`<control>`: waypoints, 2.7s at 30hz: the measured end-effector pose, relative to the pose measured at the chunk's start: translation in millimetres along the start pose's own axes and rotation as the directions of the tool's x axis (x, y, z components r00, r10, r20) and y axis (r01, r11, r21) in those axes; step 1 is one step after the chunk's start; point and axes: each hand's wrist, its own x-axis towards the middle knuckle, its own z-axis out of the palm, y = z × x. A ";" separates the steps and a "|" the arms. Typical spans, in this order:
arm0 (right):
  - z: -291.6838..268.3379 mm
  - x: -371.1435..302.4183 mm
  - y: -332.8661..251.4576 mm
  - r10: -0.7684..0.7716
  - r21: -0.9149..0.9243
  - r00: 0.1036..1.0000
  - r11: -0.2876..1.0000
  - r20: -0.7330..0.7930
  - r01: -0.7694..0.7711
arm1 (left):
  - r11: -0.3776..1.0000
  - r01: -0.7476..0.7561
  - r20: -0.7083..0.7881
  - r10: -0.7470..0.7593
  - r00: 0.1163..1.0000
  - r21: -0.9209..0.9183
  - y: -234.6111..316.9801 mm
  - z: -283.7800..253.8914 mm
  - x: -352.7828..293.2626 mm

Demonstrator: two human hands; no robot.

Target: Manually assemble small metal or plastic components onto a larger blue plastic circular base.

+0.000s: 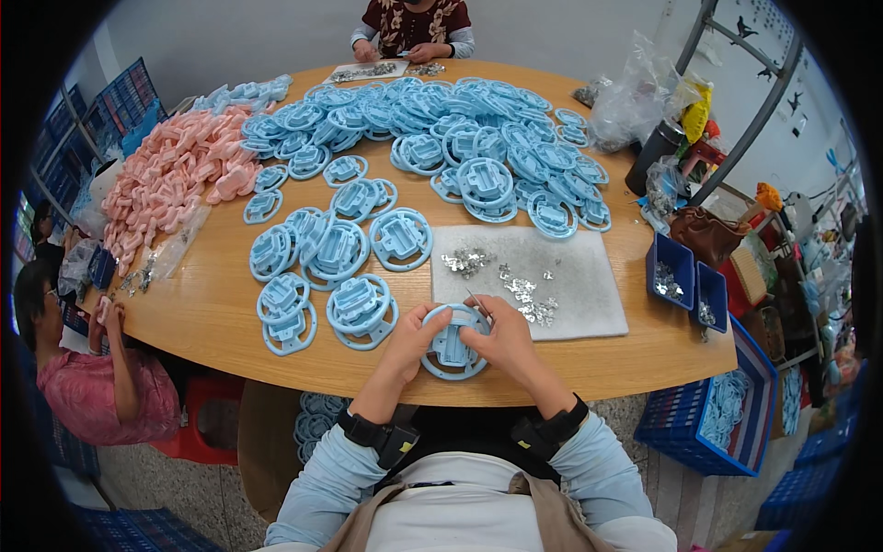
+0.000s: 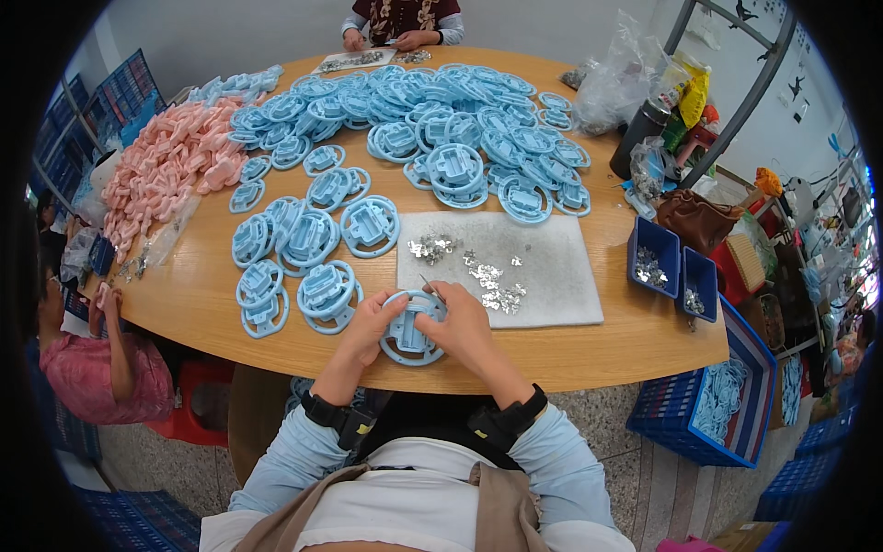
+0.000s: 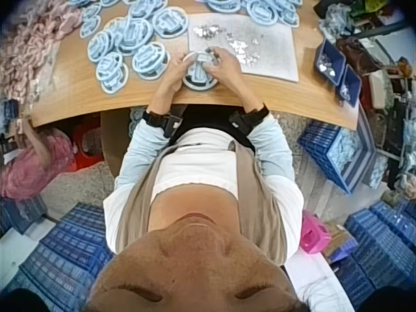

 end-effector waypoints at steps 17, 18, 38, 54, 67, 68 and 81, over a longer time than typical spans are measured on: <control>-4.0 -0.2 -6.5 -0.088 0.016 0.995 0.996 -0.053 0.089 | 0.980 0.198 0.160 -0.194 0.968 -0.008 11.4 -8.8 -2.3; -3.8 0.0 -6.3 -0.088 0.018 0.995 0.996 -0.048 0.089 | 0.979 0.204 0.176 -0.198 0.964 -0.013 12.9 -9.3 -2.9; -3.7 -0.9 -7.6 -0.122 0.140 0.989 0.984 0.084 0.110 | 0.999 0.032 0.019 -0.032 0.999 0.015 10.3 -7.1 -20.9; -21.0 -12.6 33.3 -0.152 0.102 0.988 0.983 -0.033 0.155 | 0.739 -0.136 -0.485 0.557 0.674 0.660 43.3 -152.7 -200.1; -65.1 -25.9 55.8 -0.057 -0.024 0.977 0.998 -0.207 0.053 | 0.097 -0.067 0.001 0.561 0.828 0.993 59.1 -83.2 -25.4; -68.8 -27.0 60.8 -0.035 -0.023 0.973 0.999 -0.227 0.030 | 0.060 -0.077 0.030 0.561 0.827 0.995 58.1 -82.8 -23.9; -58.8 23.1 59.9 -0.122 -0.223 0.981 0.971 -0.151 0.087 | 0.066 -0.260 0.156 0.651 0.742 0.963 64.5 -51.7 -42.4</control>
